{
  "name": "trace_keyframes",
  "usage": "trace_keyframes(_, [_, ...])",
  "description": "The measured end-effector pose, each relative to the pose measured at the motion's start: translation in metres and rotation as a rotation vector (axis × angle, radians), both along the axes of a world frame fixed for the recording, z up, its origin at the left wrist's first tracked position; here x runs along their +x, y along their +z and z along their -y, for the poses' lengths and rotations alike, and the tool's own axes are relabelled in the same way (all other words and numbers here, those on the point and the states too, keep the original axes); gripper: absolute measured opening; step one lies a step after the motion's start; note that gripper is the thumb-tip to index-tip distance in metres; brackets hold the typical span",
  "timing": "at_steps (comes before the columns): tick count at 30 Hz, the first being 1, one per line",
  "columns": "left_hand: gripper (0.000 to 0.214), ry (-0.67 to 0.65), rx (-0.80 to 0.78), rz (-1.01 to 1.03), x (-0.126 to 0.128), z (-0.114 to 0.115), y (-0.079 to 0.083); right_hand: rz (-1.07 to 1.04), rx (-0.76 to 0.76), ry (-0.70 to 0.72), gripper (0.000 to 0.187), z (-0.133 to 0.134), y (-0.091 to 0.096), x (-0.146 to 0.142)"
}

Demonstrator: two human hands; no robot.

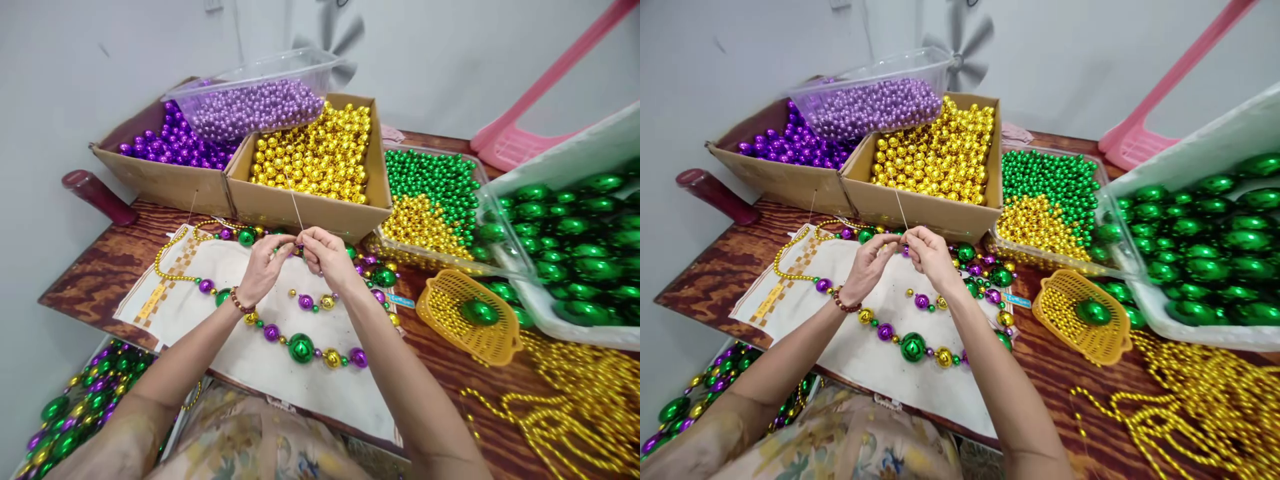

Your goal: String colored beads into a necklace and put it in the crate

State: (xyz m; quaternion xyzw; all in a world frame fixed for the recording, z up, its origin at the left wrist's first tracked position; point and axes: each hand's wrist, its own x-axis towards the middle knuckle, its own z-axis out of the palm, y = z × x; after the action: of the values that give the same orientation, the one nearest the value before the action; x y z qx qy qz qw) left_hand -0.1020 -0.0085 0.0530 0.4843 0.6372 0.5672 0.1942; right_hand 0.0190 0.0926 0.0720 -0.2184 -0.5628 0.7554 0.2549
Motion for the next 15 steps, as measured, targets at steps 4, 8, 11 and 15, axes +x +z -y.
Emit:
trace_keyframes(4, [0.028,-0.108,-0.084,0.063,0.000,-0.004,-0.013,0.062,0.085,-0.100,0.031,0.001,-0.015,0.011])
trace_keyframes(8, [0.024,-0.076,-0.296,-0.221,-0.011,0.008,-0.047,0.133,0.154,-0.279,0.034,-0.003,-0.037,0.029])
trace_keyframes(11, [0.020,-0.044,-0.392,-0.351,-0.017,0.016,-0.077,0.134,0.082,-0.334,0.033,-0.001,-0.052,0.043])
trace_keyframes(15, [0.012,-0.042,-0.337,-0.388,-0.013,0.014,-0.085,0.166,0.009,-0.359,0.027,0.011,-0.072,0.058])
